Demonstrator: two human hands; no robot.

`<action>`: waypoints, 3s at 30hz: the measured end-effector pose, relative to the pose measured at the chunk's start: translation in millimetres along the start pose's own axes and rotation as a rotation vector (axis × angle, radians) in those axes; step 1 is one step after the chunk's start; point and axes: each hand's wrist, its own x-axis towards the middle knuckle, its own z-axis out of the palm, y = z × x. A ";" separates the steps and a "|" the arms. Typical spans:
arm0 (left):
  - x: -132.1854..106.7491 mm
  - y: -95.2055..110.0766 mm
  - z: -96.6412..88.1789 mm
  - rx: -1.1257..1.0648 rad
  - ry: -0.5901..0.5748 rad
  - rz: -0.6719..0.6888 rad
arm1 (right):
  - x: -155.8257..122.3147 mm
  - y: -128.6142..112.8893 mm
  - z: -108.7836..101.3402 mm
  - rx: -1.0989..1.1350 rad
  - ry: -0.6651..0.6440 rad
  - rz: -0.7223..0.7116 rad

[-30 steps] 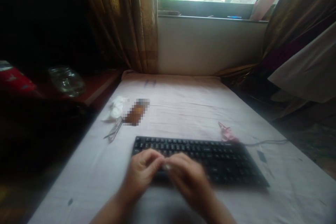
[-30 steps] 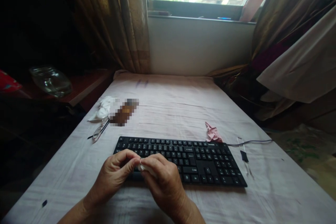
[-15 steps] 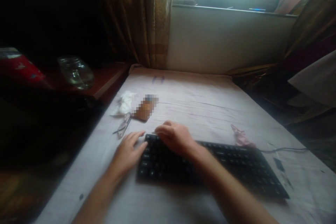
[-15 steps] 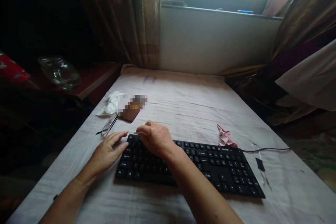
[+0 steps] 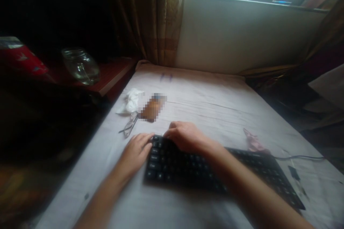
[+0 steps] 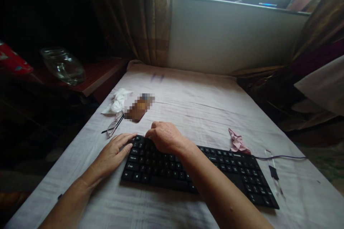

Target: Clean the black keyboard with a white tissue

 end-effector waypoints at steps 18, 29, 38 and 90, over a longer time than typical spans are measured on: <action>1.5 2.6 -1.1 -0.013 0.020 -0.032 | 2.1 -9.3 9.7 -0.040 0.014 -0.097; 1.2 7.1 -1.6 -0.028 0.043 -0.025 | 15.9 -29.6 14.6 -0.163 -0.001 -0.132; 0.8 16.8 -5.6 -0.105 0.132 -0.001 | -13.0 -9.8 7.5 0.302 0.170 0.010; -14.8 61.8 7.9 -0.761 0.057 -0.326 | -80.8 -33.8 24.0 1.022 0.451 0.458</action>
